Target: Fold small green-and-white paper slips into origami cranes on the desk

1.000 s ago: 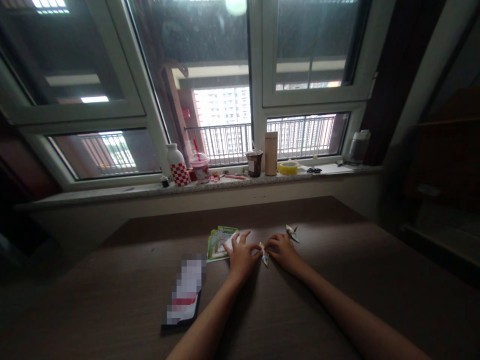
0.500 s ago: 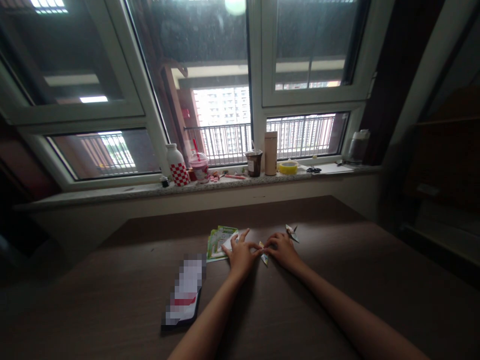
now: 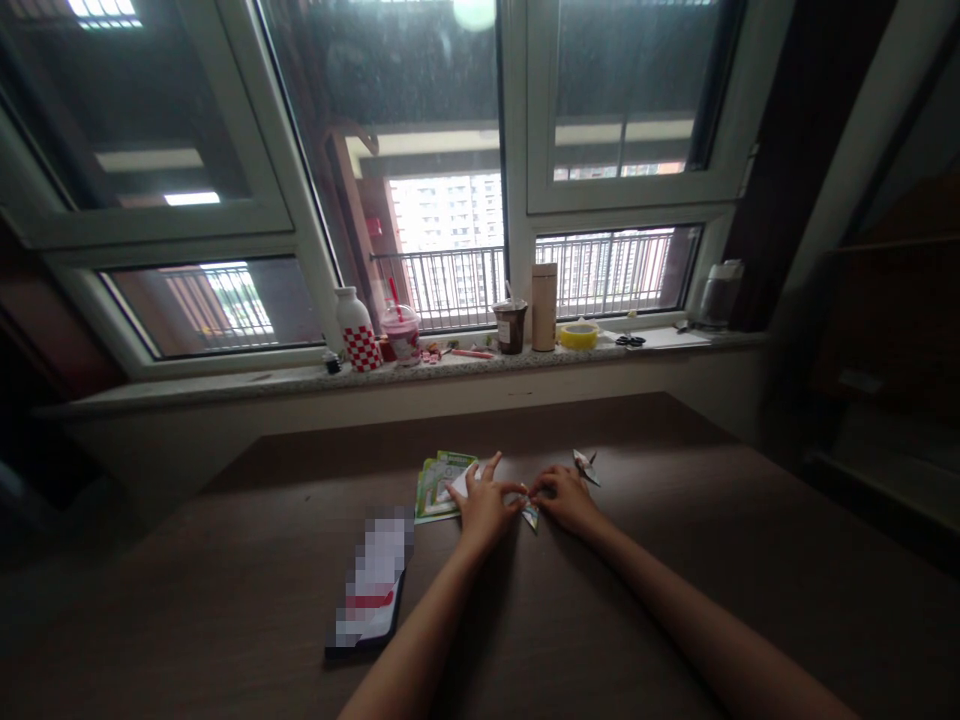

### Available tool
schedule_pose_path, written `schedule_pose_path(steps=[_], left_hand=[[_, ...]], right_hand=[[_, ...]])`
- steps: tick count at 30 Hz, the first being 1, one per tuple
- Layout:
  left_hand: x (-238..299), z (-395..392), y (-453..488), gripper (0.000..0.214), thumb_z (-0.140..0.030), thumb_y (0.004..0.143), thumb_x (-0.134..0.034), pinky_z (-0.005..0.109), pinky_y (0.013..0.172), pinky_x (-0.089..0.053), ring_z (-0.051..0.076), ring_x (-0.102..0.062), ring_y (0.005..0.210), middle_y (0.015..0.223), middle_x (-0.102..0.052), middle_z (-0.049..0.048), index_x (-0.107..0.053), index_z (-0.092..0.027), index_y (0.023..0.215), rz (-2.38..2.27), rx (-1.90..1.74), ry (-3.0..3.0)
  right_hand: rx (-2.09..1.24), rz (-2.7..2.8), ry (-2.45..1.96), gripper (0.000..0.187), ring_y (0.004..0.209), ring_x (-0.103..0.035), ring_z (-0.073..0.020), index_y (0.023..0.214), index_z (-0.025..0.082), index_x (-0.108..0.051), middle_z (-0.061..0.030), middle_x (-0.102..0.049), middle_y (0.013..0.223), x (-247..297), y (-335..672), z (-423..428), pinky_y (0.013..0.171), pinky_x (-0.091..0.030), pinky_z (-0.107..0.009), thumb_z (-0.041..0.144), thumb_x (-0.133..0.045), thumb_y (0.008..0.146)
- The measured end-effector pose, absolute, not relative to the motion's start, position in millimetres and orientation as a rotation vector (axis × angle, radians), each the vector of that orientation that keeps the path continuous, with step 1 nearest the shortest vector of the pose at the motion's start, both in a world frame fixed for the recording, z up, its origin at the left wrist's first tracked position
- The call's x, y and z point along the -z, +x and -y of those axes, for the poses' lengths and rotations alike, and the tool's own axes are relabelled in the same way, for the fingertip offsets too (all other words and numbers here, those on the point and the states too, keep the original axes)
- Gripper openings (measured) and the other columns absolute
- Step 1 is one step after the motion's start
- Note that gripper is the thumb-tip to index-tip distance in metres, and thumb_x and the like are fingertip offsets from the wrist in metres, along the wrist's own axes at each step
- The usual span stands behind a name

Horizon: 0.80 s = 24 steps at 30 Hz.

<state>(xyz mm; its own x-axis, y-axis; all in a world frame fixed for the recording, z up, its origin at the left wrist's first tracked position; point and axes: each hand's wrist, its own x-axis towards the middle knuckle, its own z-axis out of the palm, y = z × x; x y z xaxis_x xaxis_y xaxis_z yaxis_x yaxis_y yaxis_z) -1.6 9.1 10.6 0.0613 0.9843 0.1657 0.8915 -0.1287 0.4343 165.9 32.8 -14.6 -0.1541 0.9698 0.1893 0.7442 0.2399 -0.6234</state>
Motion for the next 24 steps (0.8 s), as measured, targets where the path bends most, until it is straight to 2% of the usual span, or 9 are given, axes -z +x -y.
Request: schedule_pose_path(steps=[7,19,24], left_hand=[[-8.2,-8.5,-7.5,0.014,-0.038,0.082,-0.068,0.08,0.107,-0.004,0.035,-0.023,0.145,0.154,-0.04,-0.0073,-0.074,-0.042,0.094,-1.905,-0.616,2.18],[-12.0,-4.4,-14.9,0.012,-0.043,0.081,-0.068,0.08,0.107,0.001,0.036,-0.034,0.14,0.154,-0.041,-0.0089,-0.077,-0.041,0.089,-1.856,-0.563,2.298],[-13.7,-1.6,-15.0,0.016,-0.05,0.081,-0.066,0.082,0.106,-0.002,0.036,-0.038,0.138,0.153,-0.043,-0.0083,-0.076,-0.042,0.09,-1.871,-0.541,2.345]], right_hand=[[-0.551,1.975,-1.54,0.013,0.118,-0.05,-0.0273,0.088,0.029,-0.079,-0.0052,-0.065,0.112,18.2,169.4,-35.2,0.106,-0.032,-0.041,0.027,-0.071,0.079],[-0.476,2.057,-1.458,0.015,0.116,-0.05,-0.0263,0.093,0.027,-0.077,-0.006,-0.064,0.112,20.8,172.2,-31.4,0.105,-0.034,-0.04,0.023,-0.069,0.08],[-0.484,2.088,-1.401,0.016,0.117,-0.05,-0.0264,0.096,0.025,-0.076,-0.0074,-0.063,0.114,22.2,175.6,-29.7,0.106,-0.035,-0.04,0.028,-0.069,0.082]])
